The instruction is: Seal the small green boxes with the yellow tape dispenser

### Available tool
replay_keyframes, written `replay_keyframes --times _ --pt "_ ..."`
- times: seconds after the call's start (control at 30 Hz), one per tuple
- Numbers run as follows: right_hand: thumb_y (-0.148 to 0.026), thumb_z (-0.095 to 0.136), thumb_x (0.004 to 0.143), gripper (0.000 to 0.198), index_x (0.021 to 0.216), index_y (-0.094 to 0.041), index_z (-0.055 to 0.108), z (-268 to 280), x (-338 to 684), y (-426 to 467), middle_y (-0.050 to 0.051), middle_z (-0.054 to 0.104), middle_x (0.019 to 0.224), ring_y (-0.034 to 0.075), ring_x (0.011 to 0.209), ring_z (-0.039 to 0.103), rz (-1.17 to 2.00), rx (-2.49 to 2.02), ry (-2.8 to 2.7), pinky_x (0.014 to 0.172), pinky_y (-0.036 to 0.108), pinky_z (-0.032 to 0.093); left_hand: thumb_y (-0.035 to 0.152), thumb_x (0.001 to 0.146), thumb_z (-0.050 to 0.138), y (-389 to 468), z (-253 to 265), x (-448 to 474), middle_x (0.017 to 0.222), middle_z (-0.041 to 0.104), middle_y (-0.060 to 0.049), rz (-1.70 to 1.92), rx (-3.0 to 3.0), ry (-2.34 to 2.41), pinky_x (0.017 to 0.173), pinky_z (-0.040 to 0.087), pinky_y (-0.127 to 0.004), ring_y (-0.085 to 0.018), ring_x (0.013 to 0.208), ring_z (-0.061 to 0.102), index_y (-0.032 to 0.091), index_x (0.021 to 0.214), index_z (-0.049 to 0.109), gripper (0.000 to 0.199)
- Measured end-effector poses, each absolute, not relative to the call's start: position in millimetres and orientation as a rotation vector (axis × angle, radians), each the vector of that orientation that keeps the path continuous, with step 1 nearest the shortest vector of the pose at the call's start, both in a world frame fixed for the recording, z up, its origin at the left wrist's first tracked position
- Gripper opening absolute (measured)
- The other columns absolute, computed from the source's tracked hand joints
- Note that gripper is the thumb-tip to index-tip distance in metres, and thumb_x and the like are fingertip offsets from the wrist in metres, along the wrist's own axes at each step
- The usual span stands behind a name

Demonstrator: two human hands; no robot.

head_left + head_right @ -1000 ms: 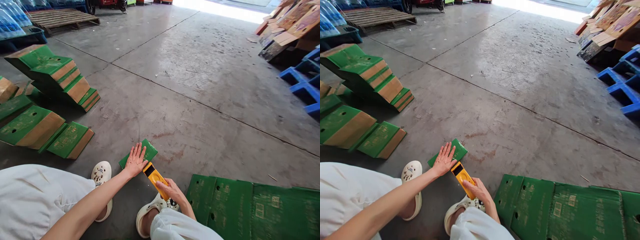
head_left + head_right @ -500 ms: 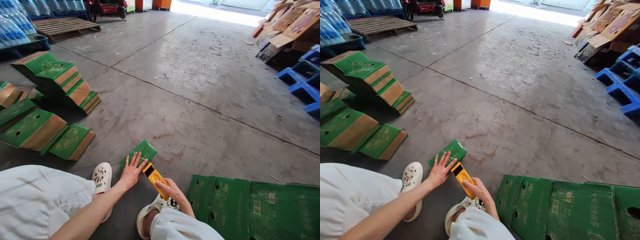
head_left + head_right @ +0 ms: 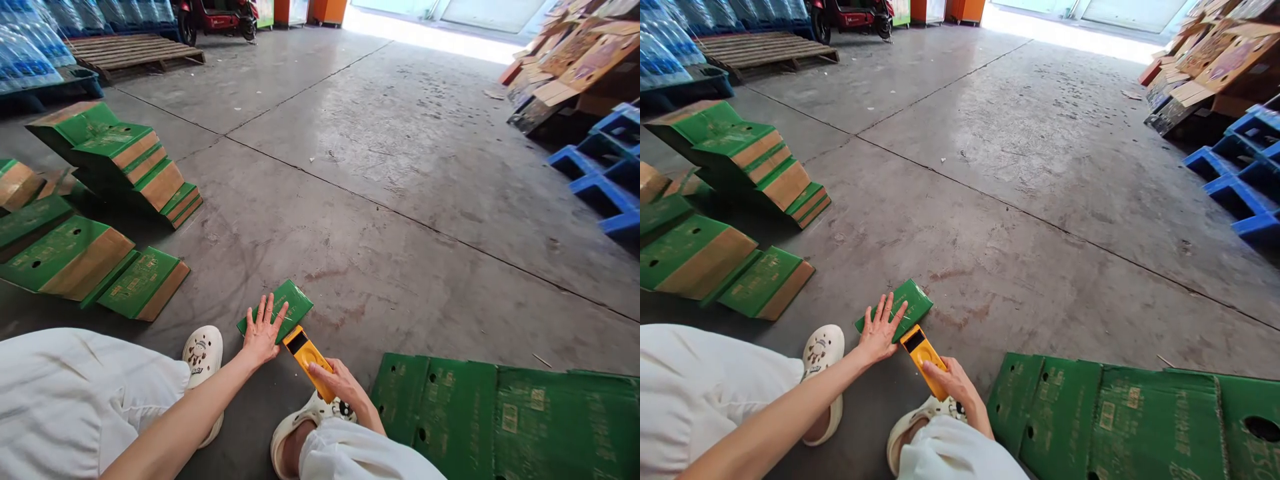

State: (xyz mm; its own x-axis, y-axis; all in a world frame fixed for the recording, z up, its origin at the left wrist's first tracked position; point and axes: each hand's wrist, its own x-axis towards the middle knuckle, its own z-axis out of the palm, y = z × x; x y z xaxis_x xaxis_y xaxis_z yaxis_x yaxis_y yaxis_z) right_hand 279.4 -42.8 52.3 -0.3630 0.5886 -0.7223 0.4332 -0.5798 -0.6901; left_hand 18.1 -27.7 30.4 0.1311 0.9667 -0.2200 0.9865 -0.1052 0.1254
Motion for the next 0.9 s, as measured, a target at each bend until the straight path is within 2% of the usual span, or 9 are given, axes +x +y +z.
replay_keyframes --times 0.13,0.33,0.47,0.6,0.67,0.8,0.9 --pt "-0.083 0.075 0.073 0.061 0.079 -0.023 0.07 57.1 278.7 -41.8 0.006 0.065 0.07 0.021 0.062 0.06 2.085 -1.703 -1.395 0.054 0.031 0.045 0.038 0.076 0.086 -27.4 27.2 14.5 0.18 -0.004 -0.021 -0.064 2.166 1.908 0.124 0.023 -0.073 -0.042 0.167 -0.001 0.031 0.174 0.008 0.125" --pt "-0.076 0.075 0.077 0.056 0.078 -0.021 0.069 76.6 267.7 -24.0 0.003 0.064 0.069 0.018 0.061 0.057 2.076 -1.639 -1.489 0.055 0.029 0.045 0.043 0.08 0.081 -5.8 27.9 -18.8 0.18 -0.006 -0.017 0.02 2.043 1.813 0.126 0.017 -0.074 -0.042 0.167 -0.002 0.033 0.174 0.012 0.117" --pt "-0.078 0.073 0.08 0.06 0.083 -0.018 0.069 81.9 233.7 6.5 0.003 0.067 0.071 0.018 0.063 0.063 2.123 -1.544 -1.522 0.056 0.027 0.047 0.049 0.085 0.075 24.9 35.7 -51.9 0.18 0.009 -0.017 0.019 1.854 1.852 0.125 0.025 -0.07 -0.043 0.166 0.011 0.031 0.174 0.019 0.106" --pt "-0.08 0.072 0.081 0.062 0.083 -0.018 0.068 80.6 189.6 40.8 0.004 0.069 0.07 0.018 0.061 0.065 2.129 -1.482 -1.557 0.055 0.026 0.047 0.047 0.094 0.067 35.1 44.2 -77.8 0.178 0.026 -0.015 0.018 1.824 1.974 0.129 0.026 -0.06 -0.034 0.165 0.024 0.026 0.17 0.033 0.086" --pt "-0.079 0.073 0.083 0.061 0.082 -0.018 0.068 78.3 174.6 52.4 0.003 0.069 0.069 0.018 0.061 0.065 2.118 -1.466 -1.565 0.054 0.025 0.046 0.044 0.091 0.072 25.6 42.6 -78.5 0.178 0.024 -0.015 0.017 1.9 2.018 0.131 0.025 -0.056 -0.032 0.166 0.021 0.025 0.172 0.028 0.094" --pt "-0.077 0.074 0.083 0.06 0.082 -0.018 0.068 70.3 166.3 58.1 0.004 0.07 0.069 0.018 0.061 0.065 2.103 -1.491 -1.568 0.054 0.024 0.045 0.053 0.072 0.09 -5.5 23.6 -56.5 0.18 0.014 -0.019 0.074 1.994 2.256 0.133 0.014 -0.063 -0.039 0.167 0.009 0.021 0.175 0.006 0.136" --pt "-0.079 0.073 0.082 0.061 0.082 -0.018 0.069 65.0 169.8 53.3 0.004 0.07 0.07 0.018 0.06 0.064 2.126 -1.487 -1.564 0.053 0.025 0.045 0.059 0.07 0.091 -19.0 9.7 -39.9 0.18 0.013 -0.021 0.122 1.995 2.372 0.132 0.002 -0.068 -0.041 0.167 0.005 0.018 0.175 0.005 0.142"
